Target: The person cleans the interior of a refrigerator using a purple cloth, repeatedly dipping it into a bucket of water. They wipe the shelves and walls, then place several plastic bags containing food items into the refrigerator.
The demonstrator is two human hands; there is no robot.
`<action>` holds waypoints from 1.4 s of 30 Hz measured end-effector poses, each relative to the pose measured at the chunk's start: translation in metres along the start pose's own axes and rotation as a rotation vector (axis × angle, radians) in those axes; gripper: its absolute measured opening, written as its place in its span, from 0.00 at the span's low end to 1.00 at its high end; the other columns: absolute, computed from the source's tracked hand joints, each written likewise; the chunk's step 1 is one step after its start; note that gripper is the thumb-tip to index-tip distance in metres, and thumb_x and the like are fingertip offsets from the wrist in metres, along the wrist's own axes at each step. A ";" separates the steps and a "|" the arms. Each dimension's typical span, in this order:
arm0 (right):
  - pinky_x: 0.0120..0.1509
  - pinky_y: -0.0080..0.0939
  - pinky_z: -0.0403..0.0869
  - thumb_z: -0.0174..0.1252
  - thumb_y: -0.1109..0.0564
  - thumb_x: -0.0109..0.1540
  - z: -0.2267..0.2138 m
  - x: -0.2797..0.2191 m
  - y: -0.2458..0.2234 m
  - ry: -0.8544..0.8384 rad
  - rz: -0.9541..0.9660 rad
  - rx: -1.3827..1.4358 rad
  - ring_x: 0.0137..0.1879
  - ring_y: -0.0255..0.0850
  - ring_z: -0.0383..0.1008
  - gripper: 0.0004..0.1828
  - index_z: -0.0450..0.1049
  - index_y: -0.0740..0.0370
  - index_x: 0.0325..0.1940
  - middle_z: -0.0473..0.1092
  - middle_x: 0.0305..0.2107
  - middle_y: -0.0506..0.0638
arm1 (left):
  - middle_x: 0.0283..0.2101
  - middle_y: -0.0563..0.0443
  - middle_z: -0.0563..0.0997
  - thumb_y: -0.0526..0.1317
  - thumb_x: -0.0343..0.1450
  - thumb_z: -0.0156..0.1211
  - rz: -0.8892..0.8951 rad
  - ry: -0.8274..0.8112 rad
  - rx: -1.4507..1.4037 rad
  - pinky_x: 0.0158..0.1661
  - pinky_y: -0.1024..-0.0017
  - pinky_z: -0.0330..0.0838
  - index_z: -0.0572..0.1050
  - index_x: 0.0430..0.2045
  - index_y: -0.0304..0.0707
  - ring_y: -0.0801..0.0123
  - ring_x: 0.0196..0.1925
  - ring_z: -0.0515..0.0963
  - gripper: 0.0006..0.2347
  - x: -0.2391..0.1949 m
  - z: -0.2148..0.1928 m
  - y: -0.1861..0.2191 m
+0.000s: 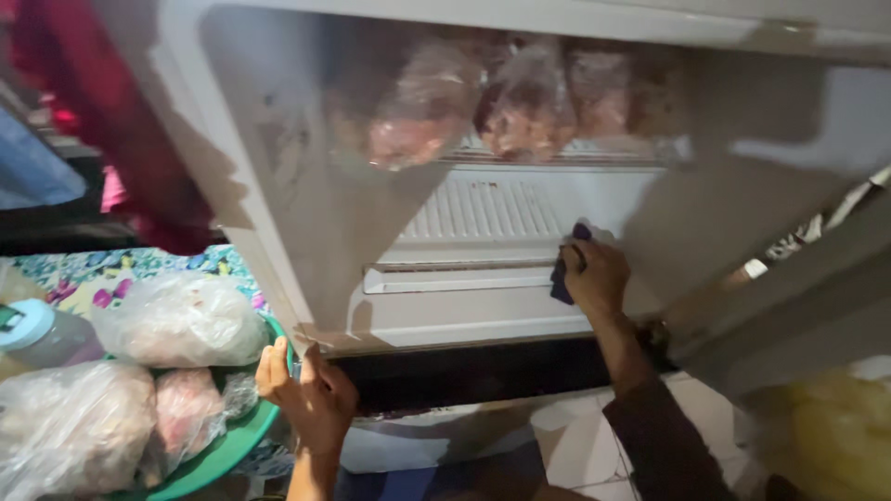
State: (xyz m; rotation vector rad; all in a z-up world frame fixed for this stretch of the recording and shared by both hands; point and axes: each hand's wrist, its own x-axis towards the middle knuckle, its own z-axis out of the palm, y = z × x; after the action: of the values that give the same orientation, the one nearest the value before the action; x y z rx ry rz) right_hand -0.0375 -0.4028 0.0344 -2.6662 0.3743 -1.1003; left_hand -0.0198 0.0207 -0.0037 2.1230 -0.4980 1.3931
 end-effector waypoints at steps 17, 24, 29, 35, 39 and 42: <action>0.65 0.56 0.67 0.61 0.58 0.62 0.052 -0.052 -0.249 -0.292 -0.582 0.576 0.56 0.56 0.72 0.11 0.78 0.62 0.48 0.74 0.48 0.59 | 0.64 0.24 0.65 0.27 0.73 0.51 -0.094 -0.006 -0.022 0.65 0.40 0.59 0.62 0.56 0.26 0.32 0.66 0.65 0.16 -0.001 0.002 -0.006; 0.58 0.49 0.75 0.57 0.55 0.66 0.033 -0.049 -0.232 -0.426 0.050 0.876 0.53 0.47 0.80 0.14 0.77 0.57 0.55 0.78 0.49 0.54 | 0.63 0.26 0.67 0.27 0.72 0.53 -0.086 -0.008 -0.066 0.63 0.40 0.58 0.64 0.55 0.27 0.34 0.65 0.67 0.16 0.003 0.001 -0.004; 0.67 0.56 0.62 0.61 0.59 0.58 0.104 -0.017 -0.254 -0.141 -0.579 0.349 0.63 0.63 0.66 0.33 0.65 0.73 0.66 0.69 0.59 0.73 | 0.61 0.27 0.68 0.31 0.68 0.56 0.096 -0.193 -0.407 0.63 0.45 0.62 0.69 0.54 0.28 0.35 0.63 0.68 0.18 0.020 0.017 0.017; 0.59 0.54 0.72 0.61 0.56 0.58 0.165 0.065 -0.256 -0.563 -0.221 0.285 0.55 0.61 0.73 0.22 0.71 0.65 0.55 0.75 0.47 0.65 | 0.66 0.23 0.66 0.36 0.72 0.56 0.023 -0.297 -0.379 0.65 0.46 0.63 0.67 0.60 0.22 0.31 0.66 0.67 0.21 0.040 0.058 0.019; 0.50 0.56 0.74 0.66 0.54 0.48 0.214 0.120 -0.230 -0.578 -0.296 0.070 0.46 0.61 0.76 0.24 0.74 0.64 0.46 0.76 0.38 0.62 | 0.63 0.23 0.67 0.40 0.69 0.54 0.089 -0.355 -0.145 0.61 0.44 0.64 0.68 0.55 0.25 0.31 0.64 0.68 0.21 0.041 0.067 0.016; 0.48 0.57 0.74 0.64 0.56 0.49 0.251 0.140 -0.201 -0.470 -0.206 0.201 0.43 0.61 0.76 0.23 0.75 0.64 0.47 0.76 0.36 0.62 | 0.63 0.23 0.67 0.40 0.67 0.50 0.099 -0.360 -0.112 0.62 0.44 0.64 0.69 0.55 0.24 0.31 0.65 0.67 0.22 0.041 0.071 0.015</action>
State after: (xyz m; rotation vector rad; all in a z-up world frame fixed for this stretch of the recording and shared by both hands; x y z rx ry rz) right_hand 0.2666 -0.2295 0.0143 -2.7062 -0.0947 -0.4906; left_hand 0.0384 -0.0355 0.0158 2.2894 -0.8110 1.0057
